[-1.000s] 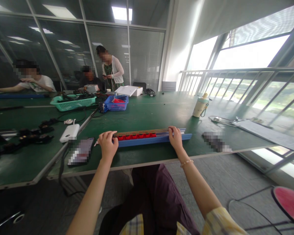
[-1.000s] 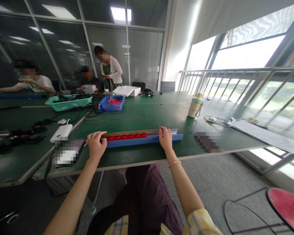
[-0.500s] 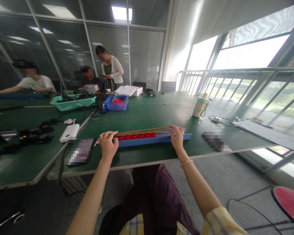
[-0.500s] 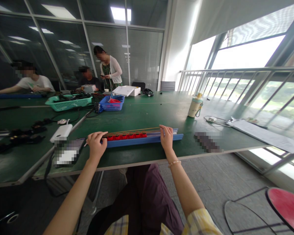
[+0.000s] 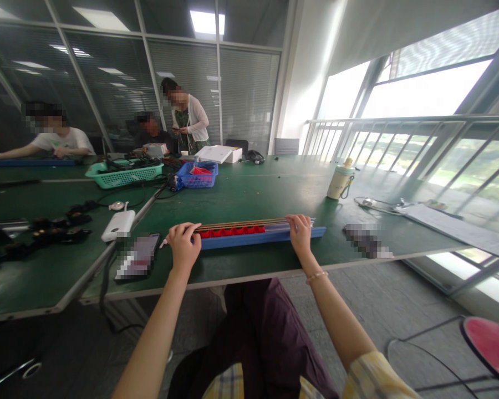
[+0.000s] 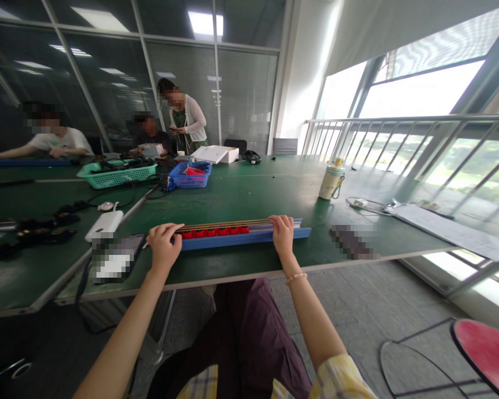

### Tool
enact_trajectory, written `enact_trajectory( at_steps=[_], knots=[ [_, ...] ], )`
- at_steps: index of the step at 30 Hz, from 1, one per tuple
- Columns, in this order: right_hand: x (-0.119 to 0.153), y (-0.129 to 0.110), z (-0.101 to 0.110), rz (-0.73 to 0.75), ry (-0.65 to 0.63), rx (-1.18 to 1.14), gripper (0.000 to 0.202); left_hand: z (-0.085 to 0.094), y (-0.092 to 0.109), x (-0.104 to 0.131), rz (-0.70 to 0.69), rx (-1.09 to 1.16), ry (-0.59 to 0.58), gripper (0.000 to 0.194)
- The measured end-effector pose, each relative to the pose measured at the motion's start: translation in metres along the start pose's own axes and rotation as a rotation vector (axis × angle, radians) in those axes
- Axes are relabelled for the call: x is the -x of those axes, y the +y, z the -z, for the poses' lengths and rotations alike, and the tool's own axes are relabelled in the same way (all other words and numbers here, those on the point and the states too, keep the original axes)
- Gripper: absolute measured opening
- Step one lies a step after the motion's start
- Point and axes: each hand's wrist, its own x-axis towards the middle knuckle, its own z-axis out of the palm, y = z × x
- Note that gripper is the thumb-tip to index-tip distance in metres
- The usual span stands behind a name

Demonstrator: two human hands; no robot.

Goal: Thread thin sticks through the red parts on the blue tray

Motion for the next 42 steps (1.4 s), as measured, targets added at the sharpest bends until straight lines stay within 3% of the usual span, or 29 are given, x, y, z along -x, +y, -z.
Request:
enact_trajectory(
  at_steps=[18,33,42],
  knots=[
    [0.0,0.002,0.002,-0.061,0.04,0.039,0.029,0.0,0.001,0.0,-0.079,0.048,-0.027,0.035],
    [0.002,0.005,0.004,-0.157,0.105,0.08,0.032,-0.002,0.001,0.0,-0.069,0.063,-0.041,0.036],
    [0.004,0.013,0.002,-0.227,0.062,0.072,0.033,0.001,0.001,0.0,-0.07,0.063,-0.058,0.036]
  ],
)
